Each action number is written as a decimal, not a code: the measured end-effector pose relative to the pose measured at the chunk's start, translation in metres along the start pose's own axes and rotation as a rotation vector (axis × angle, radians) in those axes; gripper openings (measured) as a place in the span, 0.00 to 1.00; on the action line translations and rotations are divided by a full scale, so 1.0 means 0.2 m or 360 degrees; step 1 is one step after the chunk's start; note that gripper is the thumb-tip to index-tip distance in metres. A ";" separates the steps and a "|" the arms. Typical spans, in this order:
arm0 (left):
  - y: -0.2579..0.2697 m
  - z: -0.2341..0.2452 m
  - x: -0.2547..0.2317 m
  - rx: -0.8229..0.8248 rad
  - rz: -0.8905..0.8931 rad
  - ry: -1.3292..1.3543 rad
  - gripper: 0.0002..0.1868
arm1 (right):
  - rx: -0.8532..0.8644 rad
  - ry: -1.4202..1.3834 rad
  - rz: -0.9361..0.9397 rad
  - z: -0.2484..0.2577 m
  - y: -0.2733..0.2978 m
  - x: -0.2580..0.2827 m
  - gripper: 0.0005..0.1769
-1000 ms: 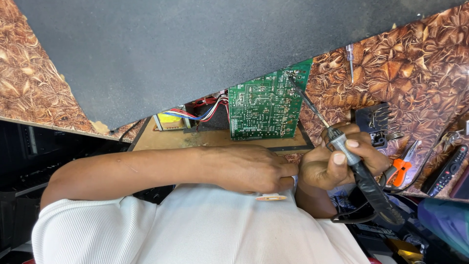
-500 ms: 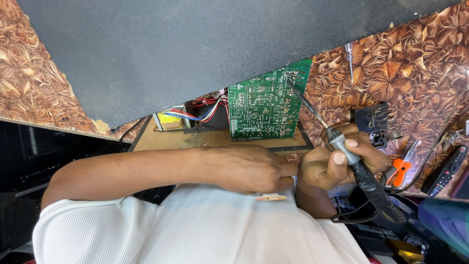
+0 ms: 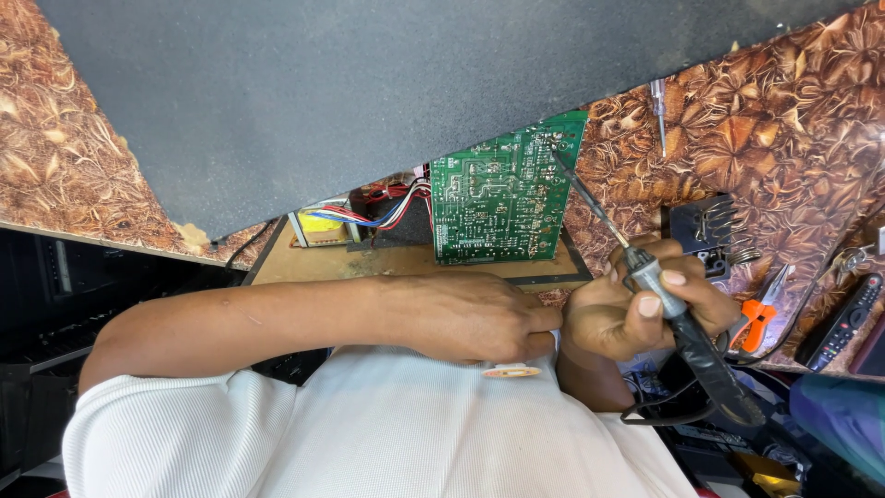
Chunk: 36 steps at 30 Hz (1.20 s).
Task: Soldering electronic components onto a circuit board as part of a repair task.
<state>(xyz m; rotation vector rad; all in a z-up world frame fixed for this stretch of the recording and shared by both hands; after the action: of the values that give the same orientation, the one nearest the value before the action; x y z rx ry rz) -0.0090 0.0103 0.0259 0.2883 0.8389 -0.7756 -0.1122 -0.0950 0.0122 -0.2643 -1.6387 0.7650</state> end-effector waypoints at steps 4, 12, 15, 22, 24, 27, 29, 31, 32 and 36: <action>0.00 0.00 -0.02 -0.0038 -0.0050 -0.0001 0.05 | -0.0110 -0.0110 -0.0053 0.01 -0.02 0.04 0.14; 0.01 0.05 -0.15 -0.0053 -0.0055 -0.0096 0.05 | -0.0371 -0.0353 0.0100 0.11 -0.07 0.18 0.26; 0.01 0.06 -0.19 -0.0020 -0.0012 -0.0132 0.06 | -0.0266 0.0032 0.0488 0.01 -0.13 0.25 0.11; 0.02 0.09 -0.28 -0.0029 -0.0044 -0.0108 0.06 | 0.0649 0.0355 0.0950 0.00 -0.31 0.31 0.24; 0.02 0.09 -0.28 0.0004 -0.0034 -0.0148 0.06 | 0.0849 0.0454 0.0730 0.01 -0.30 0.32 0.17; 0.01 0.07 -0.25 -0.0030 -0.0057 -0.0132 0.05 | 0.0660 0.0349 0.0713 -0.02 -0.31 0.34 0.13; 0.02 0.08 -0.23 -0.0044 -0.0064 -0.0140 0.06 | 0.0300 0.0100 0.0798 -0.07 -0.31 0.37 0.10; 0.02 0.08 -0.21 -0.0067 -0.0062 -0.0147 0.06 | 0.0126 0.0118 0.0749 -0.05 -0.27 0.36 0.08; 0.03 0.07 -0.19 -0.0095 -0.0055 -0.0167 0.06 | -0.0049 0.0127 0.0709 -0.03 -0.24 0.36 0.14; 0.03 0.06 -0.11 -0.0102 -0.0076 -0.0101 0.05 | -0.0058 0.0009 0.0629 0.07 -0.22 0.28 0.19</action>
<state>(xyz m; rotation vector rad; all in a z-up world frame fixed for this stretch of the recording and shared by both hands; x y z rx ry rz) -0.0083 0.0193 0.0497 0.1861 0.8116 -0.7968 -0.1275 -0.1015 0.0829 -0.6284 -1.6155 1.0286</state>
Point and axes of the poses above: each hand's wrist, its own y-axis away from the middle knuckle, its own z-axis out of the back of the hand, x = y × z, the point moved 1 cm from there along -y, towards the middle knuckle, and after that the axes turned 13 degrees about x, right-handed, at the moved point
